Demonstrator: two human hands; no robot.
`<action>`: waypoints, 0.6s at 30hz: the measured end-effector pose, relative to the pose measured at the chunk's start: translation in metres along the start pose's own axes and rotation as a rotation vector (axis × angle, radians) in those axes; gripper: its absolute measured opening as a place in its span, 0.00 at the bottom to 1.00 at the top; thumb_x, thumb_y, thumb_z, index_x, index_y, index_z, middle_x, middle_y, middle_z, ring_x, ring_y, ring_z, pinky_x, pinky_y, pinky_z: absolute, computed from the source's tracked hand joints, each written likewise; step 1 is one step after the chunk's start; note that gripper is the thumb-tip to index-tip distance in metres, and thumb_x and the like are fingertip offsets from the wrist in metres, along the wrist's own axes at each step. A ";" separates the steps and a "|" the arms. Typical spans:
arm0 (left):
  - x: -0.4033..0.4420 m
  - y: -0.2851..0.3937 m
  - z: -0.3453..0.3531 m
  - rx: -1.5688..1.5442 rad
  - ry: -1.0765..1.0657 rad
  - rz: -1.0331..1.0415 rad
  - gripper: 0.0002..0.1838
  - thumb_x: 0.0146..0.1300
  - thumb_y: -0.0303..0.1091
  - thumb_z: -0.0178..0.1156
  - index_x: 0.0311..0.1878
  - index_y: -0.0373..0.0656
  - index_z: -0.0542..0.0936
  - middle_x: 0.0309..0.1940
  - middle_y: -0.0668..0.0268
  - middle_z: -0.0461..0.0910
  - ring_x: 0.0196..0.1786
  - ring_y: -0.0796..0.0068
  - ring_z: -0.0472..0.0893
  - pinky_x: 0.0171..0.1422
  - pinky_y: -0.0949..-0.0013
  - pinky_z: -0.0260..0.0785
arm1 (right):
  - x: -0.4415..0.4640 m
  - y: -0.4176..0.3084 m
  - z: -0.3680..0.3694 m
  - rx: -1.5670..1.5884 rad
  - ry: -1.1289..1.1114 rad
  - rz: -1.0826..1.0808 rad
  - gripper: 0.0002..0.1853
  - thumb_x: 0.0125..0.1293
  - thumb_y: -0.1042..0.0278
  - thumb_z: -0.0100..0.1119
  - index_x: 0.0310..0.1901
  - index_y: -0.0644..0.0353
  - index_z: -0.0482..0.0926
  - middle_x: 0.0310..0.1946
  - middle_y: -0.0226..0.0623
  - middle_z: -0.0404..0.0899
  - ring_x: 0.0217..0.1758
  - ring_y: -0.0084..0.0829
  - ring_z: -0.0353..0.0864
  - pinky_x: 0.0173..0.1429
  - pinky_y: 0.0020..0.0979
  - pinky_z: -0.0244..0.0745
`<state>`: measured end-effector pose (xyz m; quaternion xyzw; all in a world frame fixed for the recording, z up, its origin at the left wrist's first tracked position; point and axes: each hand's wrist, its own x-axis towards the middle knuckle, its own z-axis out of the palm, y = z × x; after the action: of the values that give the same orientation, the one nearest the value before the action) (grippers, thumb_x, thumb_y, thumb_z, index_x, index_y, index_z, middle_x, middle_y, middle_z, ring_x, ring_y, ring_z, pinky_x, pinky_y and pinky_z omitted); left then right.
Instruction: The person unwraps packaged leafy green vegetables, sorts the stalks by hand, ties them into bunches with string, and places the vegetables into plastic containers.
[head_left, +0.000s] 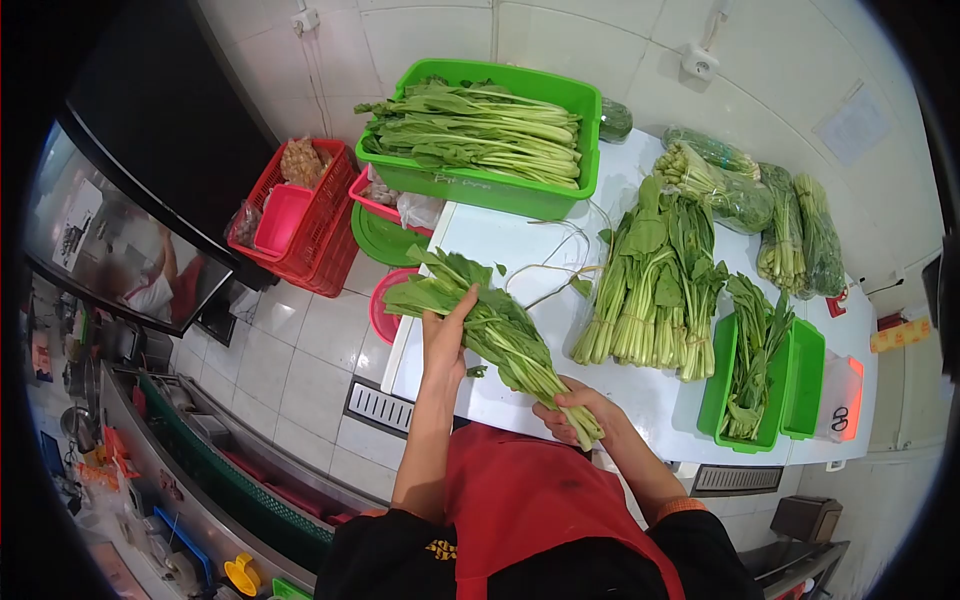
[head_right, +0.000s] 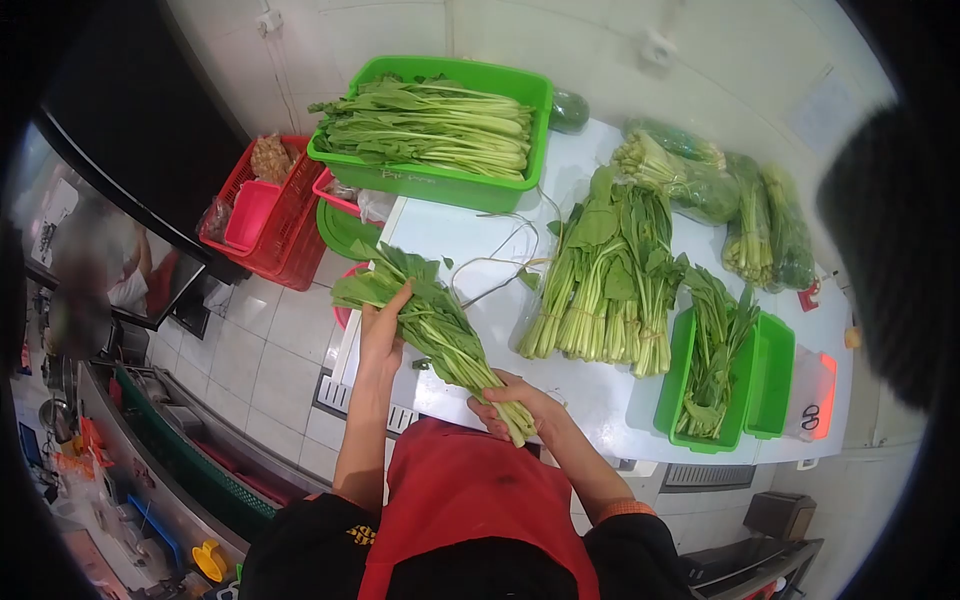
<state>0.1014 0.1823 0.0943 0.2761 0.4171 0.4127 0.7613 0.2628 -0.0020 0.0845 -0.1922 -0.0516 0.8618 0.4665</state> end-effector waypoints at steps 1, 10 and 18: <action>0.001 0.000 0.002 0.066 0.033 0.042 0.24 0.68 0.33 0.65 0.64 0.45 0.70 0.57 0.64 0.77 0.56 0.71 0.80 0.56 0.64 0.77 | 0.000 -0.001 -0.001 0.013 -0.038 0.017 0.28 0.66 0.66 0.64 0.63 0.63 0.62 0.27 0.36 0.71 0.19 0.30 0.76 0.21 0.31 0.76; 0.010 0.093 0.028 -0.405 -0.239 0.127 0.25 0.75 0.47 0.52 0.70 0.49 0.68 0.65 0.65 0.74 0.63 0.67 0.77 0.65 0.60 0.73 | -0.005 -0.110 0.070 -1.839 0.235 -0.084 0.48 0.54 0.56 0.74 0.73 0.64 0.59 0.39 0.55 0.83 0.40 0.49 0.85 0.52 0.42 0.78; 0.121 0.257 0.097 -0.337 -0.453 0.564 0.23 0.73 0.50 0.53 0.61 0.45 0.73 0.60 0.60 0.76 0.56 0.62 0.80 0.63 0.60 0.72 | 0.065 -0.307 0.195 -2.449 0.663 -0.293 0.45 0.52 0.49 0.70 0.73 0.48 0.65 0.45 0.47 0.85 0.48 0.47 0.84 0.54 0.50 0.76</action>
<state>0.1203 0.4093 0.2898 0.3350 0.0728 0.5968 0.7255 0.3982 0.2408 0.3284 -0.6923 -0.7111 0.1033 0.0663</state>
